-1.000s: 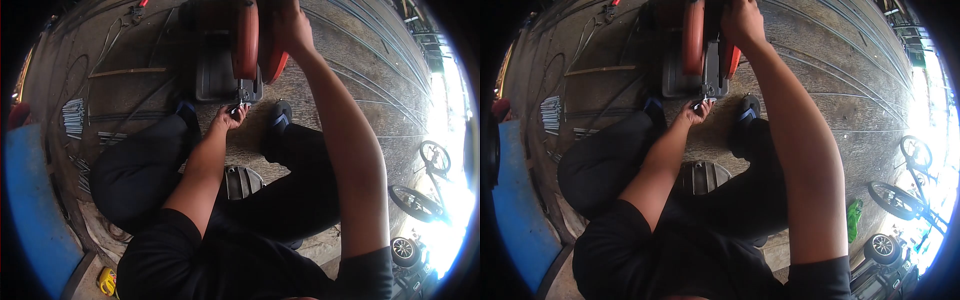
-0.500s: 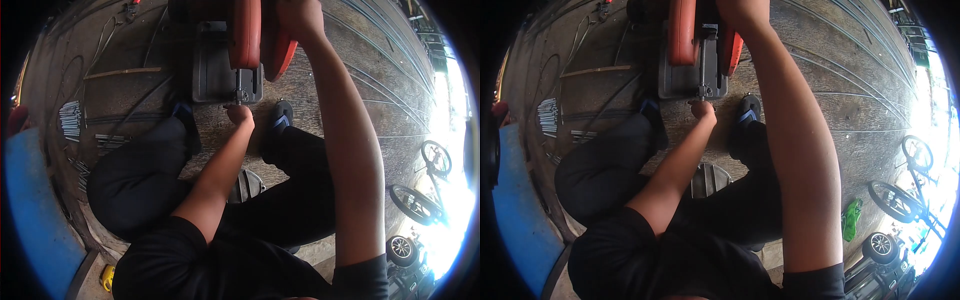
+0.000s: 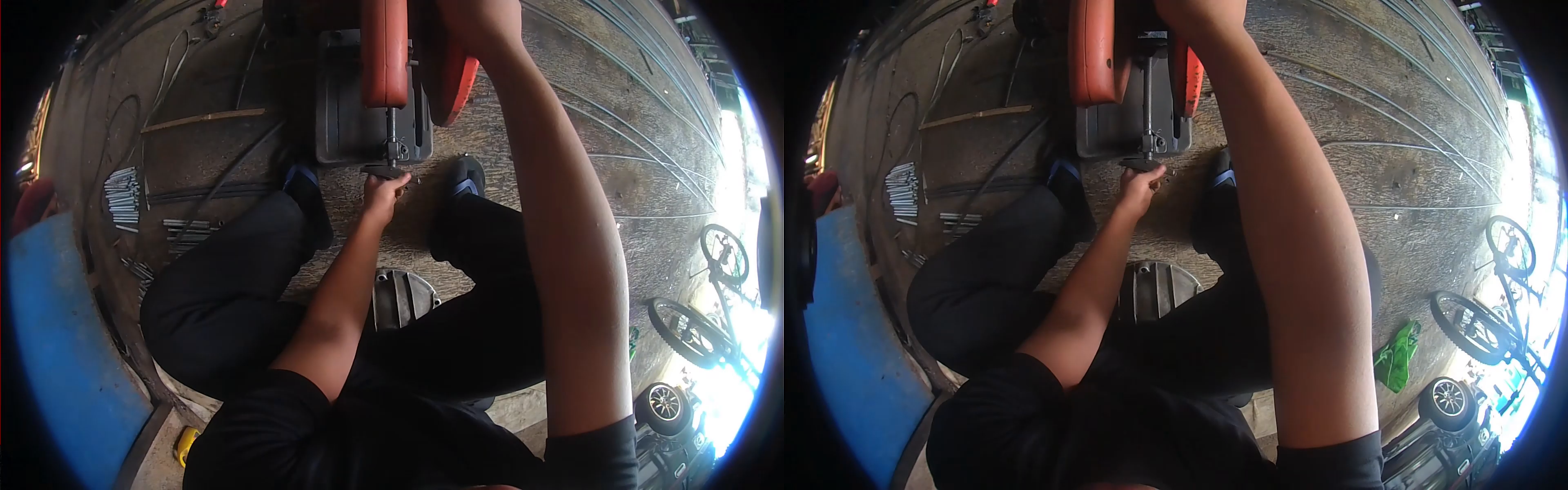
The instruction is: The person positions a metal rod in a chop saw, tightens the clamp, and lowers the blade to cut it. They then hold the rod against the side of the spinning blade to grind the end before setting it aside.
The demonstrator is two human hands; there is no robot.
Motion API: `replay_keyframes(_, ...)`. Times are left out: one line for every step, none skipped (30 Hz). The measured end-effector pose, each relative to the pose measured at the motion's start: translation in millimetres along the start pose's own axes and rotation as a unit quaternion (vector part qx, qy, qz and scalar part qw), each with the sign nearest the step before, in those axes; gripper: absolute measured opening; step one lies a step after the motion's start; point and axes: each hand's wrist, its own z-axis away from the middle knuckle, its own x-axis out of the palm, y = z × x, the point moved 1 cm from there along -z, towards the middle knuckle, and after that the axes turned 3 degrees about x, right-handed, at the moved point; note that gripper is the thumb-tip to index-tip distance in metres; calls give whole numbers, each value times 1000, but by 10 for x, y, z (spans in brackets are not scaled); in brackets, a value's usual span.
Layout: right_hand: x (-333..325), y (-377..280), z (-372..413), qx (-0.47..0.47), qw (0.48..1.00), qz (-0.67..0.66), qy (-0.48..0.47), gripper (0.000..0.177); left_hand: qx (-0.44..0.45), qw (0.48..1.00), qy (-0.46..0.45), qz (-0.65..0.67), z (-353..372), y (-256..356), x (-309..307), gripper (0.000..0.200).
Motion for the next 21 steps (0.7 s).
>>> replay_keyframes(-45, -55, 9, 48, 998, 7, -26, 52, 96, 987, 71, -103, 26, -5, 102, 28)
replay_keyframes(-78, -94, 15, 96, 994, 15, -51, 53, 191, 950, 139, -203, 60, -2, 204, 36)
replay_keyframes(-70, -77, 14, 96, 994, 14, -49, 53, 293, 885, 217, -288, 63, -29, 251, 43)
replay_keyframes(-52, -57, 16, 84, 996, 8, -42, 54, 303, 835, 274, -368, 68, -79, 299, 42)
replay_keyframes(-46, -41, 20, 71, 997, 3, -35, 54, 309, 776, 326, -443, 82, -115, 324, 42)
replay_keyframes(-49, -41, 20, 69, 997, 4, -32, 54, 312, 776, 324, -442, 79, -148, 299, 42)
replay_keyframes(-44, -44, 16, 82, 996, 0, -34, 54, 370, 733, 324, -470, 48, -205, 240, 43)
replay_keyframes(-37, -44, 18, 96, 995, -4, -38, 54, 424, 686, 322, -495, 11, -262, 176, 44)
replay_keyframes(-23, -21, 28, 95, 995, -3, -42, 54, 422, 688, 324, -493, -47, -311, 42, 44)
replay_keyframes(-3, 11, 27, 63, 998, -1, -30, 53, 312, 780, 218, -497, -136, -343, -136, 43)
replay_keyframes(5, 20, 15, 31, 999, -2, -18, 52, 195, 847, 105, -483, -184, -338, -259, 42)
replay_keyframes(-8, 6, 12, 27, 999, -4, -20, 52, -36, 941, 40, -334, -80, -177, -217, 35)
replay_keyframes(-33, -10, 23, 29, 999, -4, -25, 51, -34, 942, 42, -332, -84, -80, -247, 35)
replay_keyframes(-44, -24, 37, 32, 999, -3, -31, 50, -225, 974, 37, -10, -93, -30, -257, 33)
replay_keyframes(-43, -43, 33, 32, 999, -3, -32, 50, -385, 868, 25, 313, -99, 23, -211, 33)
replay_keyframes(-42, -57, 19, 38, 999, -4, -28, 49, -411, 850, 23, 330, -64, 202, -85, 37)
replay_keyframes(-42, -68, 23, 45, 999, -4, -24, 48, -412, 848, 24, 332, -120, 265, -46, 37)
replay_keyframes(-20, -36, 41, 47, 999, -3, -26, 48, -438, 813, -22, 383, -201, 310, -25, 36)
replay_keyframes(3, -2, 41, 23, 1000, -9, -4, 47, -460, 774, -69, 431, -291, 340, -27, 34)
replay_keyframes(19, 32, 33, -3, 1000, -16, 18, 46, -451, 790, -56, 411, -353, 340, -54, 27)
replay_keyframes(14, 26, 35, -3, 1000, -15, 17, 46, -452, 789, -56, 412, -355, 295, -64, 27)
